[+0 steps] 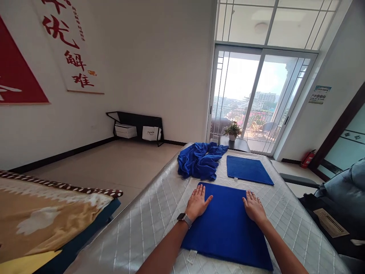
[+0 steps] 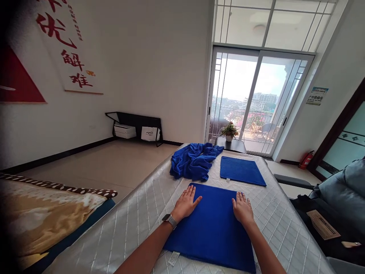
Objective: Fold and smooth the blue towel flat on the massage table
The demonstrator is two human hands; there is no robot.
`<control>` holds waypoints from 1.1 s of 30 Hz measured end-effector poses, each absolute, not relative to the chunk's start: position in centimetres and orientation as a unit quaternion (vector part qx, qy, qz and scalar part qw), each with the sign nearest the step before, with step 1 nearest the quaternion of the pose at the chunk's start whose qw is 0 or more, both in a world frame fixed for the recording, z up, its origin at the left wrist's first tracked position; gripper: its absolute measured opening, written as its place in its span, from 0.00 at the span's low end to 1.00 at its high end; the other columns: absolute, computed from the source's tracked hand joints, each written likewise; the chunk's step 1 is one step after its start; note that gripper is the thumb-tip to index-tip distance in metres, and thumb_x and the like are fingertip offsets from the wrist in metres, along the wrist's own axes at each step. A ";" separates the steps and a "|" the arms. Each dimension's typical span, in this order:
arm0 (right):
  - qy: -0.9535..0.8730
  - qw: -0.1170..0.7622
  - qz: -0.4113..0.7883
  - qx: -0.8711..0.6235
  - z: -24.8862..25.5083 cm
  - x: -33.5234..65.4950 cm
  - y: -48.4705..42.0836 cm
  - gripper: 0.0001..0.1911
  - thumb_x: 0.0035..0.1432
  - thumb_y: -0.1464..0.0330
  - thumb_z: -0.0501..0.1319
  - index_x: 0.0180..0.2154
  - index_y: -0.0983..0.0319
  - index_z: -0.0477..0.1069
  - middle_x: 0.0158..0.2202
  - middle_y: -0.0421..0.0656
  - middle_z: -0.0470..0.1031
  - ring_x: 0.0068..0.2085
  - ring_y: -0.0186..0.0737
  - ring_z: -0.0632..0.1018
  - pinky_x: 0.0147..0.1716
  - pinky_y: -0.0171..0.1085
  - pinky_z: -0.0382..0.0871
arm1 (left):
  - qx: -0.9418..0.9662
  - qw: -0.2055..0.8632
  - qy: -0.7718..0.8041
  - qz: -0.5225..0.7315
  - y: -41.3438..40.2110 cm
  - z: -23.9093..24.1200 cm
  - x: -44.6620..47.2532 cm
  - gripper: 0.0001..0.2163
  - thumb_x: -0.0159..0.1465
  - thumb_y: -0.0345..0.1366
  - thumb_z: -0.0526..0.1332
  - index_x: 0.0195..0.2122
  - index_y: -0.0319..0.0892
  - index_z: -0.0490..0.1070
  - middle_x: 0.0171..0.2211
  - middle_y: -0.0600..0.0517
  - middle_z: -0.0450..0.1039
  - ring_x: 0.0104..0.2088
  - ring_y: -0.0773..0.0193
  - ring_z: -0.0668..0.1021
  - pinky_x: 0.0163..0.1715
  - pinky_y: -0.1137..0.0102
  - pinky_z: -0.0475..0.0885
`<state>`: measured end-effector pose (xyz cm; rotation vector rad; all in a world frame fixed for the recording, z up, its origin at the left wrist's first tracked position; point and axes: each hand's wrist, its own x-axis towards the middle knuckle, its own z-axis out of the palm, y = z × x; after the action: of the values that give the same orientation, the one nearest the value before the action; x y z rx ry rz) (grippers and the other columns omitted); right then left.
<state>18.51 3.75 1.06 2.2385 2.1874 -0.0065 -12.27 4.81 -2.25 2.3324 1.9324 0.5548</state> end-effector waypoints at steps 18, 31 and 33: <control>0.686 -0.057 -0.042 0.724 -0.9 19.0 5.2 0.35 0.72 0.58 0.37 0.73 0.69 0.45 0.75 0.46 0.43 0.75 0.42 0.45 0.71 0.44 0.37 | 0.730 -0.029 0.664 0.161 5.0 -2.1 -12.3 0.41 0.71 0.61 0.40 0.70 0.28 0.57 0.70 0.34 0.58 0.70 0.46 0.61 0.69 0.53 0.58; 0.702 -0.053 -0.021 0.709 -1.1 19.2 5.0 0.34 0.71 0.62 0.40 0.72 0.71 0.45 0.75 0.51 0.45 0.74 0.45 0.46 0.71 0.46 0.40 | 0.858 0.009 0.474 0.197 3.9 -0.6 2.9 0.33 0.75 0.54 0.38 0.68 0.35 0.61 0.68 0.39 0.64 0.69 0.52 0.65 0.67 0.56 0.62; 0.710 -0.040 -0.008 0.703 -1.1 19.4 4.8 0.33 0.70 0.66 0.41 0.72 0.69 0.47 0.75 0.49 0.45 0.74 0.45 0.46 0.71 0.46 0.40 | 0.861 0.022 0.460 0.217 4.5 -0.8 5.4 0.31 0.75 0.52 0.38 0.68 0.37 0.62 0.67 0.40 0.66 0.68 0.52 0.66 0.67 0.56 0.62</control>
<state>19.41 4.79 -1.15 2.2681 2.2877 -0.0262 5.42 4.53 -0.80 2.6672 1.4261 0.6716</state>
